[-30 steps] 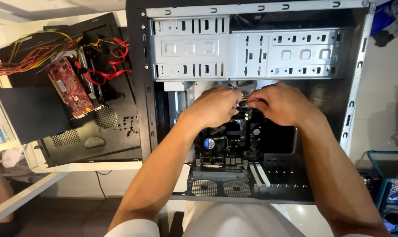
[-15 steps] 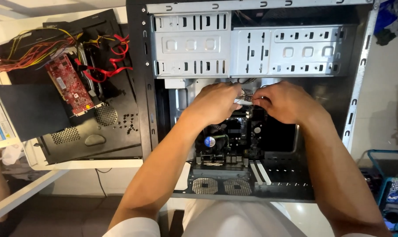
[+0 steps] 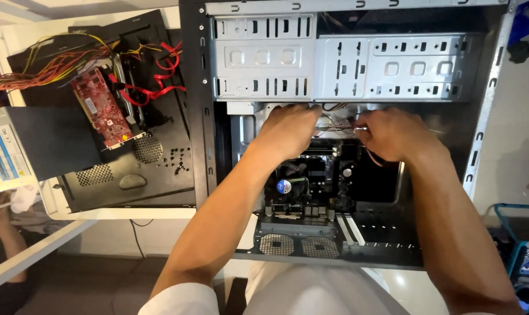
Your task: Placing and aligning a motherboard inside a computer case while managing internal cables.
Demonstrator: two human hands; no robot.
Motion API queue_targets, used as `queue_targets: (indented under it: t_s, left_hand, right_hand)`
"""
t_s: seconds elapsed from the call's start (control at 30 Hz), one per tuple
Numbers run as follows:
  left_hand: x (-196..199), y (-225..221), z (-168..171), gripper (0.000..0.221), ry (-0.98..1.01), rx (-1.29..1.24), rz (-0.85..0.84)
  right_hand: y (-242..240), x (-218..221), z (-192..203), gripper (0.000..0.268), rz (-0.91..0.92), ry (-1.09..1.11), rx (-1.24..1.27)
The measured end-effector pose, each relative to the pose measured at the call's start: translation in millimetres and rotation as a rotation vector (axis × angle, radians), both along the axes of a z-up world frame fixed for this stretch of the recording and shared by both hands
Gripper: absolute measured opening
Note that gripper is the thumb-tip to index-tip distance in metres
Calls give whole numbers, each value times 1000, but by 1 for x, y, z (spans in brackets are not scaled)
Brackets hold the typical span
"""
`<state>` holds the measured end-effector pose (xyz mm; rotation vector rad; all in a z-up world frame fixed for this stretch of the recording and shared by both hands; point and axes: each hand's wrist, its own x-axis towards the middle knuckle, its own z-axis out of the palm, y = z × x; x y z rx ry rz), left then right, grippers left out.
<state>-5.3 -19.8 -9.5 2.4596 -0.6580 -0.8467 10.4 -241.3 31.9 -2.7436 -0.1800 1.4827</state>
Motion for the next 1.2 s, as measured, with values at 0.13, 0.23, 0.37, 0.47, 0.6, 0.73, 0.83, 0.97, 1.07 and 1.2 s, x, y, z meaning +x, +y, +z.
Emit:
queue_targets:
  t_s: [0.13,0.23,0.37,0.47,0.6,0.73,0.83,0.97,1.07,1.2]
  left_hand:
    - [4,-2,3,29,-29,1,6]
    - [5,-1,15,29,24,-15,23]
    - [1,-2,8,20,23,-34,20]
    - [-7,-3,6,19,60,-22,27]
    - [-15,-16,4,33,184,58,-40]
    - [-8,-27,11,38,173,103,-24]
    - [-9,-29,5,36,116,224,-33]
    - [-6,-27,15,27,168,232,-40]
    - [-8,-26,20,26,178,210,-25]
    - [-12,-27,17,25,119,104,-5]
  right_hand:
    - [-7,-1,-17,35,-38,-36,51]
    - [-6,-2,-11,37,-83,-61,59]
    - [-5,-5,4,35,-79,-95,193]
    - [-2,-15,8,30,-110,47,415]
    - [12,-26,-13,31,-74,330,490]
    - [6,-31,-57,34,132,202,498]
    - [7,-29,-60,42,258,21,332]
    - [14,-24,-53,43,116,-14,183]
    - [11,-24,-80,38,136,-68,148]
    - [13,-20,-89,51,166,-95,88]
